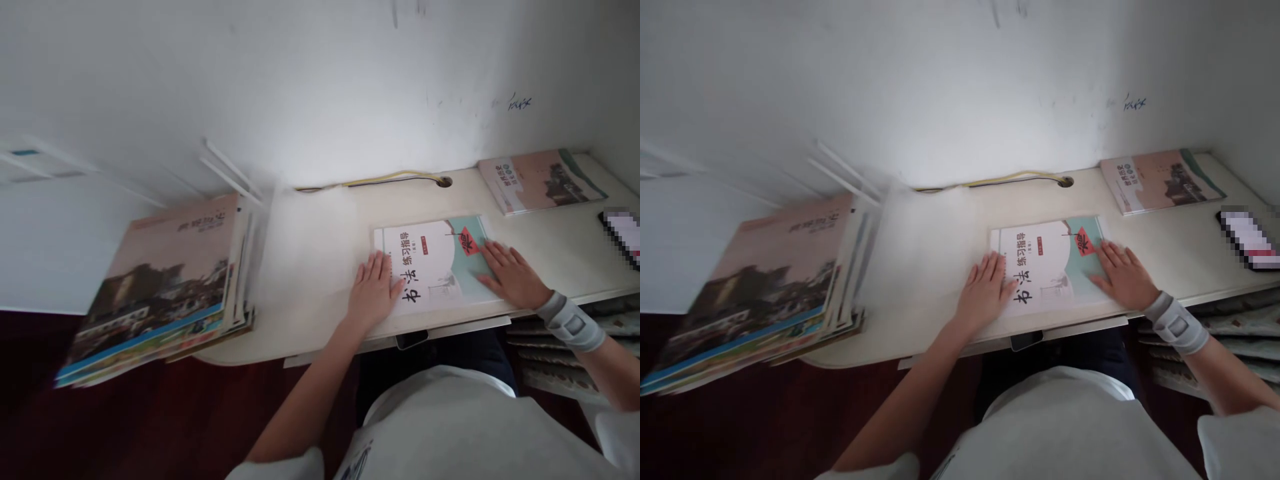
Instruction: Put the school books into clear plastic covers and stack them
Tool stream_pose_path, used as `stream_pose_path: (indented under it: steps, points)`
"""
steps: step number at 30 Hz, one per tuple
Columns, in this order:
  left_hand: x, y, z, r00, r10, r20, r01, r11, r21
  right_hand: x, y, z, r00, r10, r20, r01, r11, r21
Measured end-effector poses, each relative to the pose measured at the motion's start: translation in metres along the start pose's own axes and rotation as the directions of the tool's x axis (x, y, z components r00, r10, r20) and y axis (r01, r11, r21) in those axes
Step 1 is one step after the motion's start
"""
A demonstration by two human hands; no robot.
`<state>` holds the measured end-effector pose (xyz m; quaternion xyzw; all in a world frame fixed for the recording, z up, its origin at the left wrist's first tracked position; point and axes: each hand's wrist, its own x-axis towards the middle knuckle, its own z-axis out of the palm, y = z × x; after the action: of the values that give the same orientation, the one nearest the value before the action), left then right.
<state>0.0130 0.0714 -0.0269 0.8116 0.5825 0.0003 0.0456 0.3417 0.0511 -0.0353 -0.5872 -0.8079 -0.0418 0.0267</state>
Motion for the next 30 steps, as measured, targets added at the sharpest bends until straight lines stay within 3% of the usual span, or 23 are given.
stream_pose_path:
  steps: [4,8,11,17,22,25,30]
  points:
    - [0.026,0.018,-0.012,0.995,0.094,-0.015,-0.094,0.995,-0.019,0.039,-0.006,-0.013,0.998,0.048,-0.039,-0.048,0.999,0.004]
    - [0.075,0.043,-0.015,0.984,0.177,0.009,-0.175,0.981,-0.080,0.093,-0.048,-0.013,0.975,-0.224,0.006,0.221,0.966,0.135]
    - [0.092,0.040,-0.007,0.986,0.167,0.029,-0.164,0.984,-0.076,0.108,-0.055,-0.003,0.941,-0.334,0.058,0.320,0.932,0.168]
    - [0.090,0.009,0.006,0.998,-0.030,-0.055,0.026,0.997,-0.072,0.097,-0.003,0.011,0.989,-0.137,0.053,0.130,0.985,0.117]
    - [0.095,-0.003,0.003,0.955,-0.269,-0.128,0.262,0.963,-0.068,0.097,0.011,0.014,1.000,-0.003,0.007,0.002,0.996,0.091]
    - [0.099,-0.010,-0.001,0.946,-0.285,-0.154,0.273,0.957,-0.095,0.103,0.012,0.014,0.997,0.059,-0.049,-0.055,0.995,0.088]
    - [0.104,-0.020,-0.009,0.924,-0.350,-0.155,0.266,0.878,-0.398,0.116,0.016,0.008,0.990,0.102,-0.102,-0.097,0.994,0.046]
